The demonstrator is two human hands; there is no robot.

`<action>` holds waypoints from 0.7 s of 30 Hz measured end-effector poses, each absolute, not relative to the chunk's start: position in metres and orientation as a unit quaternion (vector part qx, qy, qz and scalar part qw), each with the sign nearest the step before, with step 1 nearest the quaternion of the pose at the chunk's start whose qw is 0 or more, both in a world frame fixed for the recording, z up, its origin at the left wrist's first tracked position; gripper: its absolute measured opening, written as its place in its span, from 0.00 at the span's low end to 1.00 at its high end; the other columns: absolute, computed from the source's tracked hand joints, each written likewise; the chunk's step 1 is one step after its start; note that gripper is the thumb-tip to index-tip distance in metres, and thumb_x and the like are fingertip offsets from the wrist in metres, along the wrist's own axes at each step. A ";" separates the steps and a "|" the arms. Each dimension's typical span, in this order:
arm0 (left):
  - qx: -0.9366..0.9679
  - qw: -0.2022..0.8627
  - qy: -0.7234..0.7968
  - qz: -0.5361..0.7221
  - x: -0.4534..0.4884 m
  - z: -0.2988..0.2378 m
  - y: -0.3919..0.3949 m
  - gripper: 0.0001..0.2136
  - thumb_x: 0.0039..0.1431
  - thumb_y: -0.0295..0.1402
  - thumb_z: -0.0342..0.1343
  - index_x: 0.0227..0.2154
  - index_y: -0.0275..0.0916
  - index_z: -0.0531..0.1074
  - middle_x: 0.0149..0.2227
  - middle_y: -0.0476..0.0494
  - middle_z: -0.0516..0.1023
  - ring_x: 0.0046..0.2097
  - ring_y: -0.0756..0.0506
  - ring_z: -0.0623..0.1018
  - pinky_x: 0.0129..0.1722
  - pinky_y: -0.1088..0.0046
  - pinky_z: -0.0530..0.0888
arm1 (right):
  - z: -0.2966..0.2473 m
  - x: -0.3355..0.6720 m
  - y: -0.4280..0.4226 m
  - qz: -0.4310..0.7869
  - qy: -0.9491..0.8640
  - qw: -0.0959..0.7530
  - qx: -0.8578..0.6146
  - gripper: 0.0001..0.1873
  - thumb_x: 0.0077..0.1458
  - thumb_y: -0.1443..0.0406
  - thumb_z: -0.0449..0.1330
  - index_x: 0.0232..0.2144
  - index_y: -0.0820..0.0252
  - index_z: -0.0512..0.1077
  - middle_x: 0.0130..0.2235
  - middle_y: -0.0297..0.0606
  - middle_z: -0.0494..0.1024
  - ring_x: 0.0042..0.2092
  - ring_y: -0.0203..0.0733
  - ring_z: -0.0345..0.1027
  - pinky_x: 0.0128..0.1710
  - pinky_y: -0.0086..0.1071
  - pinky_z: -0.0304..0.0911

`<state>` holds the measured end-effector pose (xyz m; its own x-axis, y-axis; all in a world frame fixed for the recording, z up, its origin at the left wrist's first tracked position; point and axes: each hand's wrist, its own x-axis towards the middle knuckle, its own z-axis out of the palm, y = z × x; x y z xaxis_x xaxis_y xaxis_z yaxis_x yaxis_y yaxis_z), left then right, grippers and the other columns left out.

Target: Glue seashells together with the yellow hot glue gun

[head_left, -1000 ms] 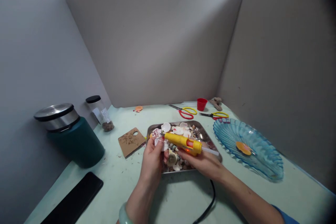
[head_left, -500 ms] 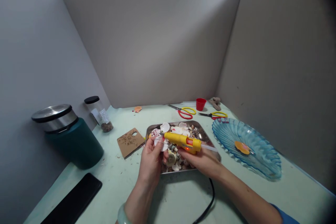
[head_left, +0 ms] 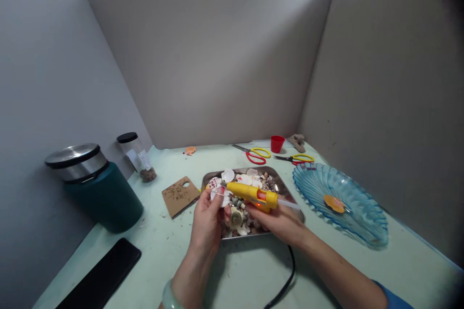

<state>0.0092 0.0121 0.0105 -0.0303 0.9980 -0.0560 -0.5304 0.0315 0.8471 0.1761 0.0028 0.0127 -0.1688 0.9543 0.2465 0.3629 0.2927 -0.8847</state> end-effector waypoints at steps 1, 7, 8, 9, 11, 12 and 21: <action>0.324 0.620 0.367 0.613 0.009 0.010 0.012 0.22 0.44 0.41 0.70 0.37 0.37 0.67 0.22 0.56 0.71 0.17 0.57 0.65 0.16 0.82 0.62 | 0.013 0.176 0.003 0.349 -0.686 0.419 -0.483 0.13 0.55 0.59 0.59 0.38 0.59 0.78 0.35 0.39 0.83 0.38 0.49 0.77 0.40 0.37 0.73; 0.335 0.619 0.367 0.608 0.008 0.006 0.013 0.20 0.47 0.41 0.68 0.37 0.38 0.66 0.20 0.56 0.71 0.16 0.56 0.65 0.16 0.82 0.62 | 0.014 0.174 0.003 0.347 -0.695 0.414 -0.475 0.14 0.56 0.60 0.58 0.40 0.59 0.77 0.38 0.40 0.82 0.40 0.49 0.76 0.41 0.37 0.72; 0.330 0.614 0.365 0.617 0.008 0.005 0.013 0.20 0.47 0.40 0.68 0.36 0.37 0.66 0.21 0.56 0.72 0.17 0.57 0.65 0.16 0.83 0.62 | 0.013 0.175 0.003 0.345 -0.698 0.413 -0.472 0.14 0.56 0.60 0.58 0.40 0.59 0.77 0.38 0.40 0.82 0.40 0.48 0.76 0.42 0.37 0.72; 0.323 0.611 0.364 0.624 0.008 0.005 0.013 0.20 0.46 0.40 0.68 0.36 0.37 0.66 0.22 0.56 0.72 0.17 0.57 0.66 0.16 0.83 0.62 | 0.012 0.175 0.004 0.343 -0.702 0.412 -0.469 0.14 0.55 0.59 0.58 0.40 0.59 0.77 0.37 0.39 0.82 0.40 0.48 0.76 0.42 0.36 0.71; 0.314 0.607 0.363 0.633 0.008 0.007 0.013 0.20 0.45 0.39 0.69 0.35 0.37 0.67 0.23 0.55 0.73 0.17 0.57 0.66 0.16 0.83 0.62 | 0.011 0.175 0.005 0.343 -0.706 0.409 -0.466 0.13 0.55 0.59 0.58 0.38 0.59 0.77 0.35 0.38 0.81 0.39 0.47 0.75 0.40 0.35 0.71; 0.313 0.607 0.362 0.635 0.008 0.007 0.013 0.20 0.45 0.39 0.69 0.35 0.37 0.67 0.23 0.55 0.73 0.17 0.57 0.66 0.16 0.83 0.62 | 0.011 0.176 0.005 0.344 -0.706 0.406 -0.467 0.13 0.55 0.58 0.58 0.37 0.59 0.77 0.34 0.38 0.81 0.37 0.46 0.75 0.38 0.34 0.71; 0.321 0.618 0.356 0.624 0.009 0.012 0.011 0.19 0.45 0.39 0.69 0.34 0.36 0.67 0.20 0.56 0.71 0.17 0.57 0.64 0.16 0.83 0.61 | 0.001 0.182 0.006 0.429 -0.620 0.356 -0.552 0.13 0.53 0.56 0.61 0.33 0.59 0.76 0.22 0.30 0.73 0.23 0.36 0.63 0.22 0.27 0.58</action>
<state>0.0090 0.0114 0.0118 -0.0313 0.9987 -0.0391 -0.5420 0.0159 0.8402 0.1821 0.0065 0.0008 -0.1369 0.9901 -0.0312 0.3788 0.0232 -0.9252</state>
